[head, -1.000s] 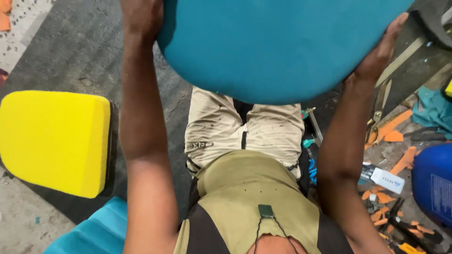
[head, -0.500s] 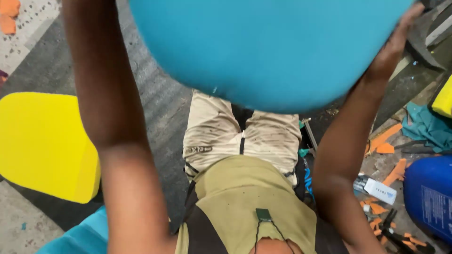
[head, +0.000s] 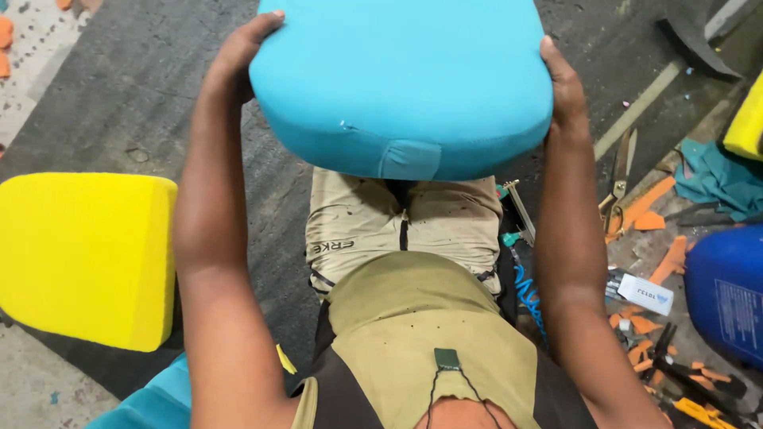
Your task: The recorder is upholstering a chair seat by stretching blue fabric over a wooden base with foam and securing it with a pneumatic staple gun.
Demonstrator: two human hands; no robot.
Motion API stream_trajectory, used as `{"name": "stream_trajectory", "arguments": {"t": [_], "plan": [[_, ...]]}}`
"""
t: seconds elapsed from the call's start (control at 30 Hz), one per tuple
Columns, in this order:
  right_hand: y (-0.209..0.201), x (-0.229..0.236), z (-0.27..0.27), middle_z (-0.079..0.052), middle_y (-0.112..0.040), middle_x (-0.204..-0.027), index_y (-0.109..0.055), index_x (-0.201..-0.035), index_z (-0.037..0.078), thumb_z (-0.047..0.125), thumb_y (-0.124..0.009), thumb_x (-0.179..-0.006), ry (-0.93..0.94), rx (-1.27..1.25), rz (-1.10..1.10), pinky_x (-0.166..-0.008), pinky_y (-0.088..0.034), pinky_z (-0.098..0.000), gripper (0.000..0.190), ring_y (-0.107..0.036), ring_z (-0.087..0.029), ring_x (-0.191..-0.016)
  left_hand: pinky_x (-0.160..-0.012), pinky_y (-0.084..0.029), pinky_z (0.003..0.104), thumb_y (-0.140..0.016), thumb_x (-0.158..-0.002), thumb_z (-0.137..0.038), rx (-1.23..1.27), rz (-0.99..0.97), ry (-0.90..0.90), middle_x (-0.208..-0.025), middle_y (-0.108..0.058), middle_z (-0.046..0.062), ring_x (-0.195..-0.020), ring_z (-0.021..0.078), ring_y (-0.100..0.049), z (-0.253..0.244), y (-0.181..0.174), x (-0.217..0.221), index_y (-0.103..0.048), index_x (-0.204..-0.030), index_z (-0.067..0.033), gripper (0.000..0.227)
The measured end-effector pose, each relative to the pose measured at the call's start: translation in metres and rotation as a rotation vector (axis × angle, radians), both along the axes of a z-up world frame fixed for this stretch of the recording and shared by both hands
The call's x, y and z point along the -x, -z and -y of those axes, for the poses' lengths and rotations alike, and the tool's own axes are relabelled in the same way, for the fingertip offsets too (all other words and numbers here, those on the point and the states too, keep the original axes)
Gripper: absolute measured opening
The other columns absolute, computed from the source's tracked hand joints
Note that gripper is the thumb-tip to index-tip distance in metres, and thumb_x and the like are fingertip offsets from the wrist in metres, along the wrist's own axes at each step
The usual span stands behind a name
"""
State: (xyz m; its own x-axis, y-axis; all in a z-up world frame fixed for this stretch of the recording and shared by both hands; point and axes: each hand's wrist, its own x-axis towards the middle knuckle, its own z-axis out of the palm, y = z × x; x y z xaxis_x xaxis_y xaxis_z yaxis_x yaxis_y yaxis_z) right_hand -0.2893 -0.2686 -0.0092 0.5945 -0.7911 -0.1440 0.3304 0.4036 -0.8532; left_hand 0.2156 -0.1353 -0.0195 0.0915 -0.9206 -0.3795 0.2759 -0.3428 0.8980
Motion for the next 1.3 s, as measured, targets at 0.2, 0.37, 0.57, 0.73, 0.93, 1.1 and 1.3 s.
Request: {"name": "stream_trajectory", "arguments": {"t": [0.2, 0.37, 0.57, 0.73, 0.93, 1.1, 1.3], "plan": [[-0.022, 0.002, -0.006, -0.017, -0.065, -0.138, -0.051, -0.150, -0.003, 0.045, -0.059, -0.111, 0.044, 0.077, -0.066, -0.109, -0.055, -0.0405, 0.062, -0.067, -0.025, -0.123, -0.088, -0.059, 0.038, -0.067, -0.097, -0.048, -0.003, 0.076, -0.029, -0.116, -0.074, 0.016, -0.099, 0.0231, -0.072, -0.013, -0.030, 0.008, -0.064, -0.131, 0.0038, 0.062], [-0.053, -0.009, -0.033, -0.022, -0.057, -0.145, -0.030, -0.153, 0.004, 0.058, -0.069, -0.099, 0.212, 0.481, -0.216, -0.106, -0.056, -0.0517, 0.086, -0.061, -0.035, -0.129, -0.099, -0.059, 0.041, -0.077, -0.097, -0.038, 0.301, 0.197, 0.066, -0.127, -0.068, 0.017, -0.112, 0.0262, -0.071, -0.037, -0.099, 0.005, -0.054, -0.141, 0.0038, 0.065], [0.051, 0.021, 0.002, -0.015, -0.042, -0.159, -0.029, -0.162, 0.012, 0.079, -0.044, -0.092, 0.070, 0.239, 0.289, -0.126, -0.037, -0.0528, 0.098, -0.041, -0.035, -0.145, -0.103, -0.057, 0.042, -0.082, -0.090, -0.030, 0.512, 0.637, 0.226, -0.132, -0.065, 0.022, -0.122, 0.0336, -0.069, -0.036, -0.128, -0.016, -0.050, -0.147, -0.0020, 0.071], [0.185, -0.031, 0.003, -0.012, -0.037, -0.163, -0.026, -0.165, 0.004, 0.058, -0.039, -0.110, -0.245, 0.016, 0.031, -0.127, -0.025, -0.0375, 0.078, -0.038, -0.021, -0.146, -0.124, -0.041, 0.047, -0.061, -0.118, -0.031, 0.876, 1.004, -0.167, -0.155, -0.036, 0.021, -0.148, 0.0333, -0.043, -0.034, -0.127, 0.023, -0.024, -0.159, -0.0070, 0.059], [0.215, -0.119, -0.005, -0.013, -0.066, -0.109, -0.063, -0.133, -0.007, 0.063, -0.065, -0.098, 0.136, -0.011, -0.699, -0.085, -0.051, -0.0436, 0.077, -0.063, -0.023, -0.096, -0.119, -0.041, 0.048, -0.051, -0.124, -0.031, 0.738, 0.190, -0.351, -0.149, -0.041, 0.018, -0.139, 0.0308, -0.044, -0.011, 0.003, 0.036, -0.027, -0.158, -0.0019, 0.051], [0.301, -0.138, -0.012, -0.010, -0.068, -0.099, -0.063, -0.120, 0.002, 0.062, -0.078, -0.090, 0.417, 0.434, -1.003, -0.087, -0.053, -0.0370, 0.068, -0.063, -0.021, -0.093, -0.110, -0.048, 0.048, -0.052, -0.118, -0.033, 0.569, -0.251, -0.369, -0.143, -0.051, 0.019, -0.129, 0.0319, -0.054, 0.001, 0.067, 0.051, -0.037, -0.155, 0.0017, 0.052], [0.288, -0.142, -0.018, -0.015, -0.062, -0.110, -0.051, -0.124, 0.001, 0.044, -0.077, -0.091, 0.362, 0.124, -0.708, -0.090, -0.052, -0.0384, 0.061, -0.061, -0.022, -0.102, -0.102, -0.054, 0.048, -0.057, -0.108, -0.034, 0.292, -0.485, -0.386, -0.141, -0.058, 0.019, -0.122, 0.0313, -0.062, 0.008, 0.152, 0.070, -0.045, -0.152, 0.0005, 0.058]]}}
